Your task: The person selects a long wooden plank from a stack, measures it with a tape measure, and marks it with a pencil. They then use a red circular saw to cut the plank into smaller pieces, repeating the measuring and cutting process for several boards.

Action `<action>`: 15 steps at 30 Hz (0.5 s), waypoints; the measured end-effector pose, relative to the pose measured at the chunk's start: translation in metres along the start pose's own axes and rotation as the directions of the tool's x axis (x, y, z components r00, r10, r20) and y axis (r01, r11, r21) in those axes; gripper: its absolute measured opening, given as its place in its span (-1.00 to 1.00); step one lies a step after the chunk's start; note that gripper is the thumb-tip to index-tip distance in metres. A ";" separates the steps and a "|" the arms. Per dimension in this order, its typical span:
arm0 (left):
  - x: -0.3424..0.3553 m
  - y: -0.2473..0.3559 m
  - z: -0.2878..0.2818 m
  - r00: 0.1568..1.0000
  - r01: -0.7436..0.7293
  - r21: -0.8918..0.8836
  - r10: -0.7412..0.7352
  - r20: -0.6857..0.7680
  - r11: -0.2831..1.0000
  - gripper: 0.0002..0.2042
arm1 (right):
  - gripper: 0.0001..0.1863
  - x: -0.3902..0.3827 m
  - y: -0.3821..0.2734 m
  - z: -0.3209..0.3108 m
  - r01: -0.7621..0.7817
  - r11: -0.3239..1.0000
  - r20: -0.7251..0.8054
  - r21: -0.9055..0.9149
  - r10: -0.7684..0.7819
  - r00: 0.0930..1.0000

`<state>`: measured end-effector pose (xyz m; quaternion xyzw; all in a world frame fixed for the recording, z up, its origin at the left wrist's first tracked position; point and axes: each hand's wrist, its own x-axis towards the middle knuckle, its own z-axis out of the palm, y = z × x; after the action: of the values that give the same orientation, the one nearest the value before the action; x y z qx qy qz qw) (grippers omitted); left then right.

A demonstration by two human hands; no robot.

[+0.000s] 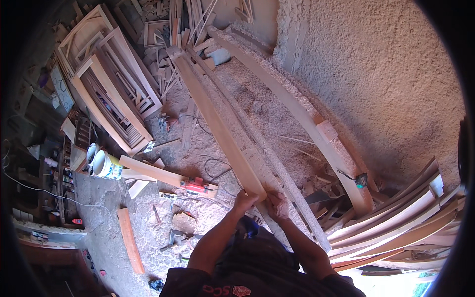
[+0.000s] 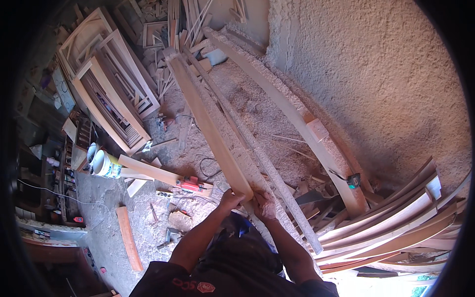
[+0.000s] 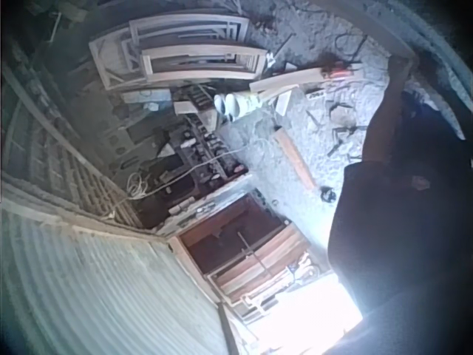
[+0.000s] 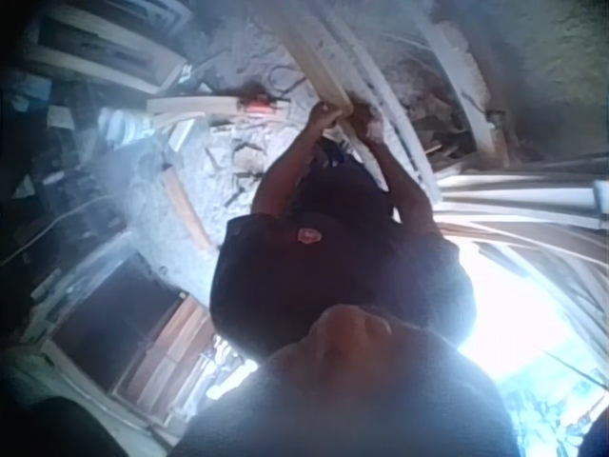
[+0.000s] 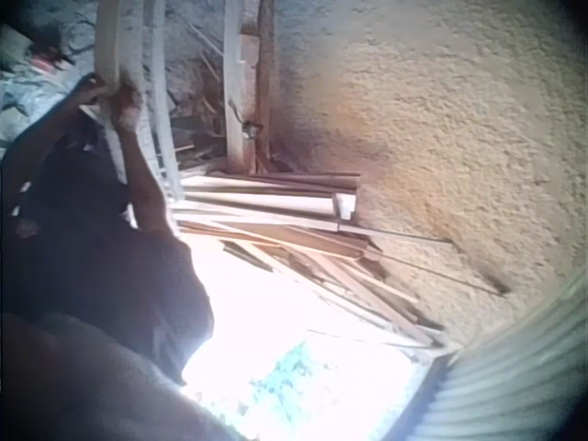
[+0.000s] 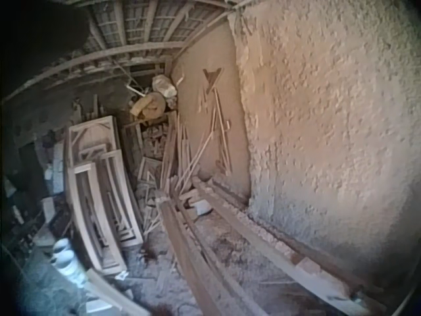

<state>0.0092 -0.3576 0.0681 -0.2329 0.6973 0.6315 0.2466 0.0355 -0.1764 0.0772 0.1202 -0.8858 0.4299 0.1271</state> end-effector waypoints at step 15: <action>0.000 -0.002 0.000 1.000 0.005 -0.001 -0.005 0.003 1.000 -0.49 | -0.76 0.000 -0.001 -0.002 0.003 1.000 0.005 0.019 -0.003 1.000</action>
<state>0.0105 -0.3577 0.0663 -0.2335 0.6960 0.6316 0.2492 0.0361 -0.1753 0.0785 0.1237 -0.8817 0.4380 0.1243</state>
